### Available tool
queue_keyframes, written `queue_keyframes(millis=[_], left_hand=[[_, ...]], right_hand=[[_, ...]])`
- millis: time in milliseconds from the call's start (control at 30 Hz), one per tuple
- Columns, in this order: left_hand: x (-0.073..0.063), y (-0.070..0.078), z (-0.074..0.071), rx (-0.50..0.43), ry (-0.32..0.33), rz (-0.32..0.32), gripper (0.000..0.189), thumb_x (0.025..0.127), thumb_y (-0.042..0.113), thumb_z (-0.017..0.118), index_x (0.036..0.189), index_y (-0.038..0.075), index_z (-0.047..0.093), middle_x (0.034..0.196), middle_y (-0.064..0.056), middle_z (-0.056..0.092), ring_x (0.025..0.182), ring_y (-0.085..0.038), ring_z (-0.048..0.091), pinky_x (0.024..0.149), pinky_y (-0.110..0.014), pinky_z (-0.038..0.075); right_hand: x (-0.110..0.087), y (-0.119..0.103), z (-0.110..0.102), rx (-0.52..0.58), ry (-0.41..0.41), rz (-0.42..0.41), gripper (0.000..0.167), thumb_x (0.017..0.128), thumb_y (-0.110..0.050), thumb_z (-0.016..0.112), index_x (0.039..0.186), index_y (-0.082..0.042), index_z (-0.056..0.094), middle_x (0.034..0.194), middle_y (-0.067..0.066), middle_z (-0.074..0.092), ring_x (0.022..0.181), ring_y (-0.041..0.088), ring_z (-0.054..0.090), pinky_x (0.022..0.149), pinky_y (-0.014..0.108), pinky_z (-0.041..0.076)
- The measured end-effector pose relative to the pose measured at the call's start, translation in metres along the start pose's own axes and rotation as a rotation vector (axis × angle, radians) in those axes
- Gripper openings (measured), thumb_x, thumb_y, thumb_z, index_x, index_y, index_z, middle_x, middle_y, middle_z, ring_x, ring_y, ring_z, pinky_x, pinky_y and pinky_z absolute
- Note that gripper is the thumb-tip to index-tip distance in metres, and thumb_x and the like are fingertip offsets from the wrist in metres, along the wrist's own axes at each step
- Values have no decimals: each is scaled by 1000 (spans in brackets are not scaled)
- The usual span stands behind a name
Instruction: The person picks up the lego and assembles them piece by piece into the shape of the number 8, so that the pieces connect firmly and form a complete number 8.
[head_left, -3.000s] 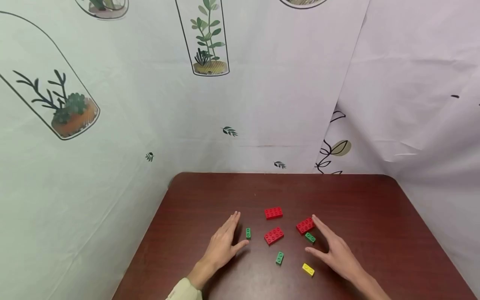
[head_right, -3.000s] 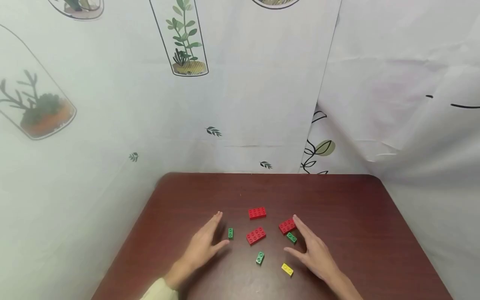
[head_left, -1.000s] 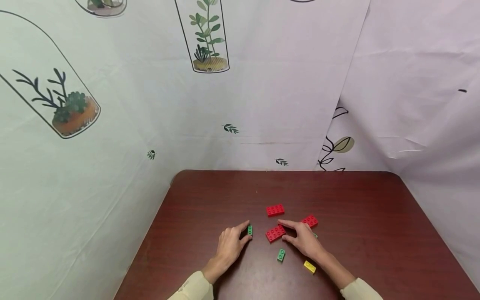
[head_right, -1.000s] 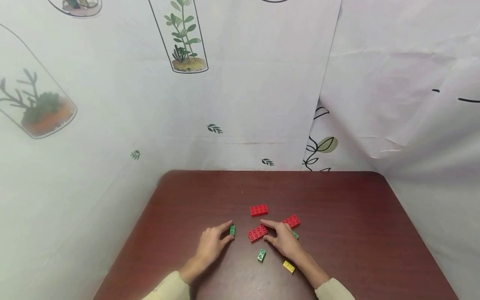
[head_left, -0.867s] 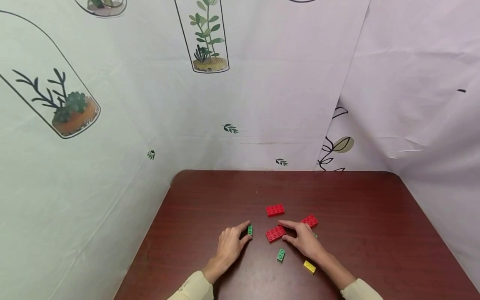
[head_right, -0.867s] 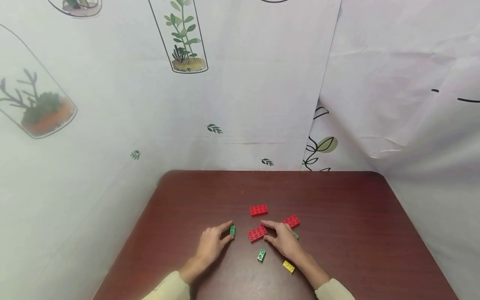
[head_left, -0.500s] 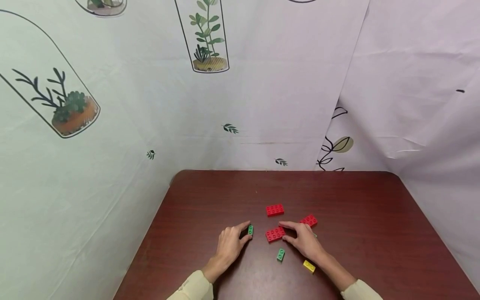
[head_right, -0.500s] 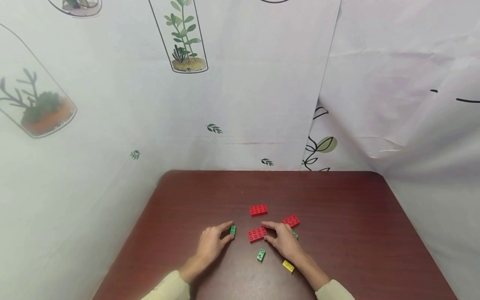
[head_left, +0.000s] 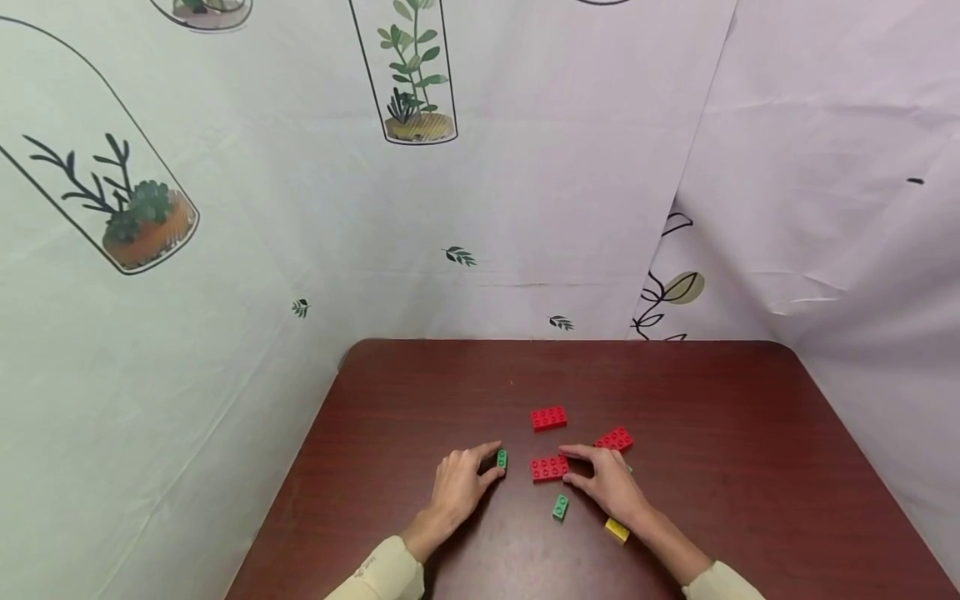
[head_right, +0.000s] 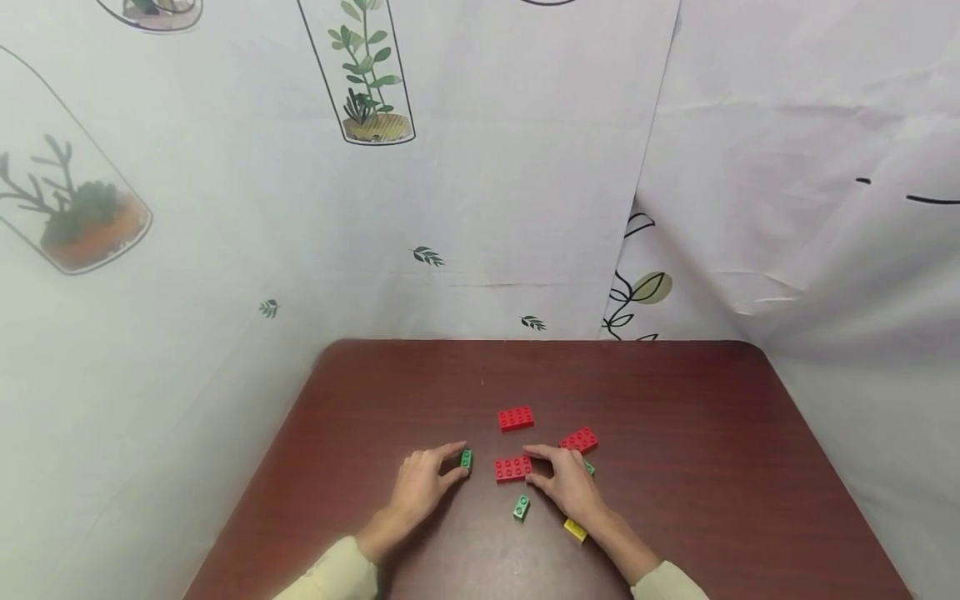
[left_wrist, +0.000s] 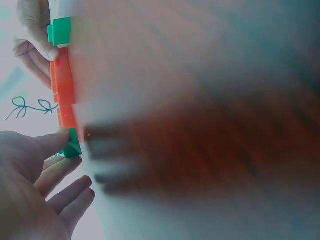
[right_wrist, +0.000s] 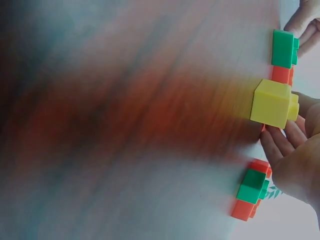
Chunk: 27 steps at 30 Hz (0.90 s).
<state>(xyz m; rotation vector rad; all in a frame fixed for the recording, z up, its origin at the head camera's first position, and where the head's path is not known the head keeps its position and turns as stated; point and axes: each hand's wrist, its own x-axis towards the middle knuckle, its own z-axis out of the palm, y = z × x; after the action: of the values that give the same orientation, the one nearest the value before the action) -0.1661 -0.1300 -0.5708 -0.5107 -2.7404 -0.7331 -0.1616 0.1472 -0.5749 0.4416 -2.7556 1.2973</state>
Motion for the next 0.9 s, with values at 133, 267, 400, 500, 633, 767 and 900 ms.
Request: queue_keyframes(millis=[133, 267, 400, 500, 633, 767, 900], left_hand=[[5, 0, -2, -18, -13, 23, 40, 88, 25, 90, 124, 13, 80, 113, -7, 80, 93, -27, 78, 68, -41, 63], [11, 2, -7, -59, -43, 42, 40, 90, 26, 88, 127, 12, 79, 113, -7, 80, 92, -24, 78, 69, -39, 64], [16, 7, -11, -85, -74, 51, 40, 92, 29, 87, 128, 12, 79, 113, -5, 80, 89, -21, 78, 69, -36, 63], [19, 10, -13, -97, -85, 57, 41, 90, 29, 88, 127, 12, 79, 110, -4, 81, 89, -20, 78, 70, -37, 63], [21, 12, -11, -111, -92, 67, 44, 87, 31, 90, 126, 12, 80, 108, -3, 81, 90, -20, 78, 72, -38, 63], [23, 13, -8, -119, -94, 76, 45, 86, 34, 91, 124, 13, 80, 108, -1, 81, 91, -19, 78, 75, -37, 64], [24, 15, -4, -155, -80, 95, 42, 87, 33, 90, 122, 12, 81, 106, -2, 81, 93, -17, 78, 76, -38, 64]], right_hand=[[1, 3, 1, 5, 13, 4, 41, 82, -5, 92, 122, -8, 80, 114, 4, 80, 110, 23, 74, 92, 43, 61], [2, 5, 1, 4, 16, -4, 41, 82, -7, 92, 121, -8, 80, 113, 3, 80, 109, 23, 74, 91, 44, 62], [1, 6, 0, 3, 14, -6, 41, 82, -9, 93, 121, -8, 80, 114, 3, 80, 110, 24, 74, 91, 44, 62], [1, 6, 0, 8, 12, 0, 41, 82, -10, 93, 121, -9, 81, 114, 2, 80, 110, 24, 74, 91, 44, 62], [0, 5, 1, 27, 10, 12, 41, 82, -11, 93, 121, -9, 81, 113, 2, 80, 110, 23, 74, 91, 44, 62], [0, 4, 1, 37, 14, 21, 41, 82, -11, 93, 120, -9, 81, 113, 1, 80, 110, 24, 74, 92, 45, 61], [-1, 3, 1, 35, 16, 29, 41, 82, -11, 93, 121, -10, 81, 113, 1, 80, 110, 24, 74, 92, 46, 61]])
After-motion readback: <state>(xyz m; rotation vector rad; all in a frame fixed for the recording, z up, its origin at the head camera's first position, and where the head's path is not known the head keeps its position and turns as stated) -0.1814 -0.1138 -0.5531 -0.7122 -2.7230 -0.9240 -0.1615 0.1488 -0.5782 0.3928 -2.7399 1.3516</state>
